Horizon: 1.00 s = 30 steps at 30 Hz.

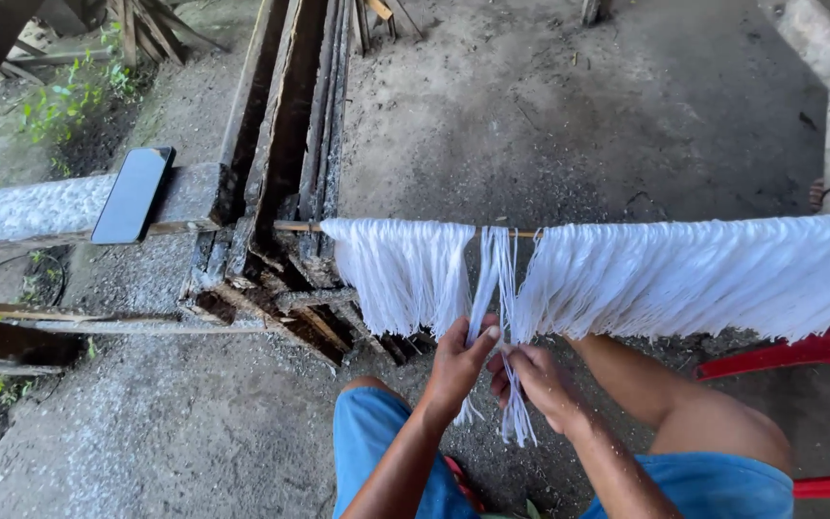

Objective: A person is seen manually separating and organizing long white threads hanging from a horizontal wooden rod in a workshop setting.

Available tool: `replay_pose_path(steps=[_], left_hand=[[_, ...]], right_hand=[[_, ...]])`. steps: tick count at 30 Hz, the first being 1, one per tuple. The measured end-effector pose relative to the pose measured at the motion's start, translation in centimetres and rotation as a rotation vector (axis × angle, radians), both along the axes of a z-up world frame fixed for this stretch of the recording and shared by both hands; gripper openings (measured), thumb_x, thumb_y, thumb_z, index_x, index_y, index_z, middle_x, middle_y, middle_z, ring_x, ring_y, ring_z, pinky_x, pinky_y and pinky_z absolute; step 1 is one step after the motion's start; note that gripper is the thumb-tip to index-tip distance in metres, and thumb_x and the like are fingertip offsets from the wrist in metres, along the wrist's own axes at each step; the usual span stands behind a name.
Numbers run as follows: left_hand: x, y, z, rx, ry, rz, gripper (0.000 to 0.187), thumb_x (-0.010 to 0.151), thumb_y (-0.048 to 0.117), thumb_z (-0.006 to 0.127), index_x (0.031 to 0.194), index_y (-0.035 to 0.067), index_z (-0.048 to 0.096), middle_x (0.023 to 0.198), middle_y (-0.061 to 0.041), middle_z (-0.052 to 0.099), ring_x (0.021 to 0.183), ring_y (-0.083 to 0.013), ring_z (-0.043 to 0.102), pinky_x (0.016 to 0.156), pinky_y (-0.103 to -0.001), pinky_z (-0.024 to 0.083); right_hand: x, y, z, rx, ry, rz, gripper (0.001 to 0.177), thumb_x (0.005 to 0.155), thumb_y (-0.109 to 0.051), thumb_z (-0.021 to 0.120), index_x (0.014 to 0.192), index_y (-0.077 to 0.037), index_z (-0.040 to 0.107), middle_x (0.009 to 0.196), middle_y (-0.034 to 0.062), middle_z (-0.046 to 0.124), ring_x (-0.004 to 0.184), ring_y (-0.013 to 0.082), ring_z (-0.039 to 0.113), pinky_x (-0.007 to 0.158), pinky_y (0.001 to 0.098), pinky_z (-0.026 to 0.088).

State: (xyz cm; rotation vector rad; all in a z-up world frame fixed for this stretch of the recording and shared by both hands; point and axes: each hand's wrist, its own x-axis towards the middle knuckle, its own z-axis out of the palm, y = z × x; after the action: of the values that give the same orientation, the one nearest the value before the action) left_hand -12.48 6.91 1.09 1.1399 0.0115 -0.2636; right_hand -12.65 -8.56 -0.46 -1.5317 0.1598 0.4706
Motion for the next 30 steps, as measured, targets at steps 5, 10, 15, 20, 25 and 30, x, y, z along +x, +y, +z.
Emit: replay_pose_path(steps=[5, 10, 15, 20, 25, 30], left_hand=[[2.4, -0.8, -2.9, 0.099, -0.159, -0.094, 0.023, 0.1, 0.028, 0.067, 0.113, 0.008, 0.069, 0.102, -0.007, 0.075, 0.091, -0.017, 0.07, 0.083, -0.034, 0.056], [2.1, -1.5, -5.3, -0.102, -0.096, -0.068, 0.014, 0.103, 0.018, 0.065, 0.113, 0.008, 0.066, 0.097, -0.008, 0.077, 0.084, -0.0152, 0.073, 0.07, -0.027, 0.06], [1.7, -1.2, -5.2, -0.076, -0.16, -0.03, 0.009, 0.103, 0.015, 0.065, 0.11, 0.01, 0.06, 0.1, -0.008, 0.078, 0.084, -0.0141, 0.073, 0.07, -0.026, 0.059], [1.1, -0.5, -3.9, -0.103, -0.142, -0.004, 0.009, 0.104, 0.016, 0.065, 0.101, 0.011, 0.058, 0.093, -0.009, 0.075, 0.076, -0.0159, 0.07, 0.072, -0.029, 0.058], [-0.5, 0.1, -4.1, 0.0, -0.158, -0.01, 0.012, 0.101, 0.022, 0.069, 0.101, 0.011, 0.065, 0.086, -0.003, 0.068, 0.074, -0.0123, 0.062, 0.07, -0.03, 0.051], [-0.5, 0.0, -3.0, 0.057, -0.126, 0.0, 0.016, 0.098, 0.026, 0.073, 0.094, 0.012, 0.066, 0.076, 0.002, 0.061, 0.066, -0.008, 0.053, 0.061, -0.027, 0.043]], right_hand=[[-3.2, 0.4, -0.1, 0.025, 0.059, 0.108, 0.045, 0.109, -0.024, 0.041, 0.091, 0.008, 0.067, 0.067, 0.0252, 0.074, 0.048, 0.0305, 0.064, 0.052, 0.0392, 0.053], [-3.8, 0.4, -0.7, -0.094, 0.225, 0.081, 0.041, 0.109, -0.023, 0.041, 0.095, 0.004, 0.068, 0.073, 0.0211, 0.077, 0.056, 0.0269, 0.071, 0.054, 0.0354, 0.057], [-4.0, 0.8, -2.0, -0.278, 0.299, 0.142, 0.044, 0.106, -0.036, 0.045, 0.092, -0.003, 0.071, 0.079, 0.0115, 0.08, 0.058, 0.0177, 0.073, 0.05, 0.027, 0.054], [-6.1, -1.8, -14.0, -0.611, 0.297, 0.419, 0.034, 0.094, -0.018, 0.049, 0.115, -0.013, 0.075, 0.107, 0.0042, 0.08, 0.085, 0.0141, 0.08, 0.078, 0.0301, 0.058], [-2.5, -1.8, -5.6, -0.204, -0.055, -0.035, 0.042, 0.094, -0.048, 0.053, 0.098, -0.01, 0.07, 0.087, 0.0053, 0.069, 0.078, 0.018, 0.068, 0.071, 0.0349, 0.056], [1.4, -1.1, 1.3, 0.115, -0.311, -0.063, 0.03, 0.098, -0.024, 0.064, 0.113, 0.002, 0.068, 0.083, 0.0115, 0.07, 0.07, 0.0195, 0.066, 0.064, 0.0329, 0.056]])
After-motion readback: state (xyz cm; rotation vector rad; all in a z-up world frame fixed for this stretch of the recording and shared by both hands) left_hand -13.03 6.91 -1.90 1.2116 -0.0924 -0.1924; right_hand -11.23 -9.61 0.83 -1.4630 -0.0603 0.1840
